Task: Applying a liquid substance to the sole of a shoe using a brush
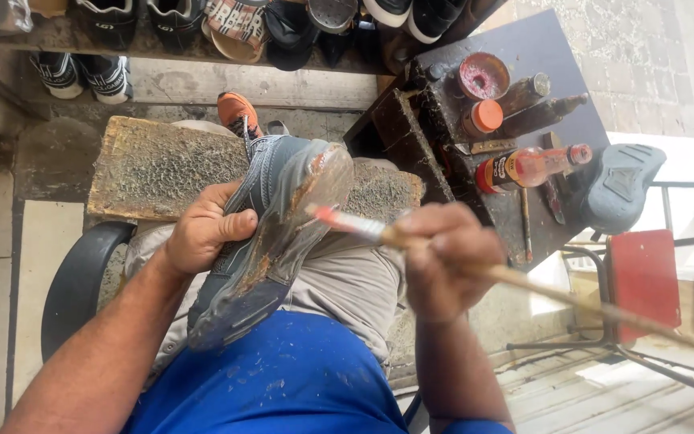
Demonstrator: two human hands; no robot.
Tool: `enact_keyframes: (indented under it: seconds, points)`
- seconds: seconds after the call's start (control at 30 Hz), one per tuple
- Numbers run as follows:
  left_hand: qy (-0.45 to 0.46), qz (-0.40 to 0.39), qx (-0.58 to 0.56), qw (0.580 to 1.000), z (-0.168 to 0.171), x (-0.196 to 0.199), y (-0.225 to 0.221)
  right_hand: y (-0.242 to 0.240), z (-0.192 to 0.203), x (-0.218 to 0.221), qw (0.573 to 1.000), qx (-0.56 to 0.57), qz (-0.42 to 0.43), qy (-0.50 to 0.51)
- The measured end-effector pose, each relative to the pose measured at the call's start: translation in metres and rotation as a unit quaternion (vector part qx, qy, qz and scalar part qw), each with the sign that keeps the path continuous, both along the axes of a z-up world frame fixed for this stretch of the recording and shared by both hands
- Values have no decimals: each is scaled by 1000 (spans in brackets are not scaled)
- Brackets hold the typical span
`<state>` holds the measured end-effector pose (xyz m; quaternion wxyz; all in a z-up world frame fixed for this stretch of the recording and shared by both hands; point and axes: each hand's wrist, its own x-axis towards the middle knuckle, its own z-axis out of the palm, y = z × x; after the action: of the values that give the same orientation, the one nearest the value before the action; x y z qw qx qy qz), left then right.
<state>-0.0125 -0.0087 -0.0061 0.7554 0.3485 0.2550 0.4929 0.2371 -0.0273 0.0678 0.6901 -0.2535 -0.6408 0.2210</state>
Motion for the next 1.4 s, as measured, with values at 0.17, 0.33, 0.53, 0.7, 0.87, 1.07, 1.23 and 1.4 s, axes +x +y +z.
enact_keyframes:
  seconds: [0.17,0.33,0.53,0.7,0.87,1.07,1.23,1.4]
  points:
    - [70,5,71,995,13,0,-2,0,3,3,1000,0,-5,-12]
    - [182,9,152,971,20,-4,12,11,14,15,1000,-16,9,-16]
    - [254,16,218,942,11,-18,16,18,24,29,997,-40,61,-33]
    - [283,15,249,926,0,-21,18,20,22,37,995,-63,71,-37]
    - [305,19,268,914,5,-19,16,24,23,46,993,-63,75,-70]
    - [334,18,250,909,8,-16,15,20,28,47,988,-76,81,-107]
    - [343,19,221,913,21,-14,16,8,34,34,980,-72,95,-156]
    - [359,15,196,912,21,-12,16,9,38,30,972,-57,104,-201]
